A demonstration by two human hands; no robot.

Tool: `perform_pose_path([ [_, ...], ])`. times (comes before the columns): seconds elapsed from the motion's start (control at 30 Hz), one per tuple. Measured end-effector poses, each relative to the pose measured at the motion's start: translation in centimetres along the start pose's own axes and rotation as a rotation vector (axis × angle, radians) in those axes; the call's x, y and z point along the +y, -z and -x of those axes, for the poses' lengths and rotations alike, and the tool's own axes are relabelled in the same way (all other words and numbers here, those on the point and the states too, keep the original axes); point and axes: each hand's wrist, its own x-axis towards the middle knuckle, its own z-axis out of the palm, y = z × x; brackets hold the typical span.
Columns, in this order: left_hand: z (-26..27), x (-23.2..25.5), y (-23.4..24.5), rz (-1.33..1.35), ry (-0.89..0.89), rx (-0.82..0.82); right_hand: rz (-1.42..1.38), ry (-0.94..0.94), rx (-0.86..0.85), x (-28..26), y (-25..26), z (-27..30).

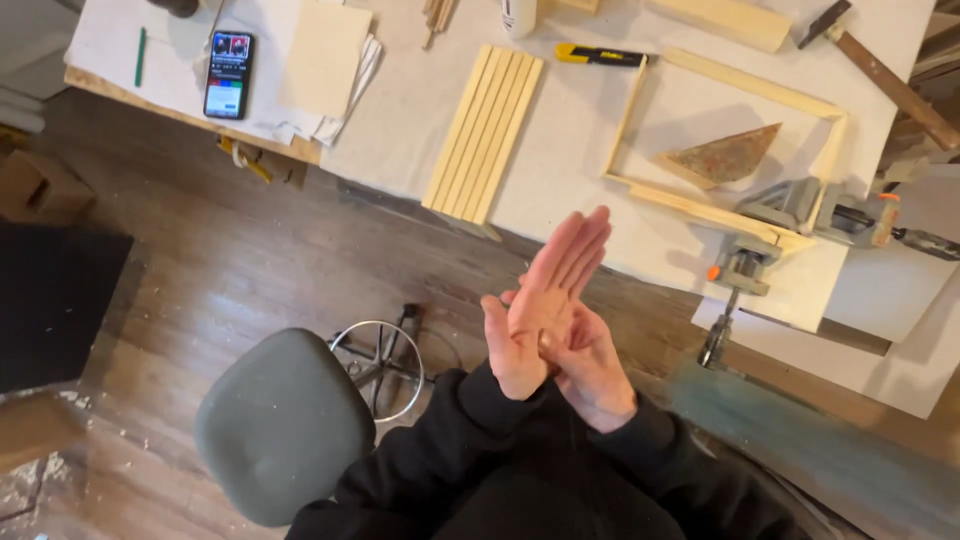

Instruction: Assembling wooden frames using glue, a corner clamp, nails, and a hammer.

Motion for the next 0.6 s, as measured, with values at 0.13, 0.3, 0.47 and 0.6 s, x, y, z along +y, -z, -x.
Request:
perform_pose_path([
  [0.13,1.2,-4.3,-3.3,0.017,0.031,0.006,-0.039,0.209,0.09,-5.8,-1.7,0.3],
  [0.3,-0.1,-5.5,-6.5,-0.08,0.138,0.211,-0.095,0.11,0.005,-5.6,3.7,1.8],
  [0.47,-3.6,-4.9,-2.8,-0.24,0.102,0.096,0.003,-0.14,-0.039,-6.0,8.2,5.2],
  [0.6,-11.1,-8.0,7.3,-0.86,0.173,-0.024,0.335,-0.03,0.362,-4.9,15.7,7.6],
])
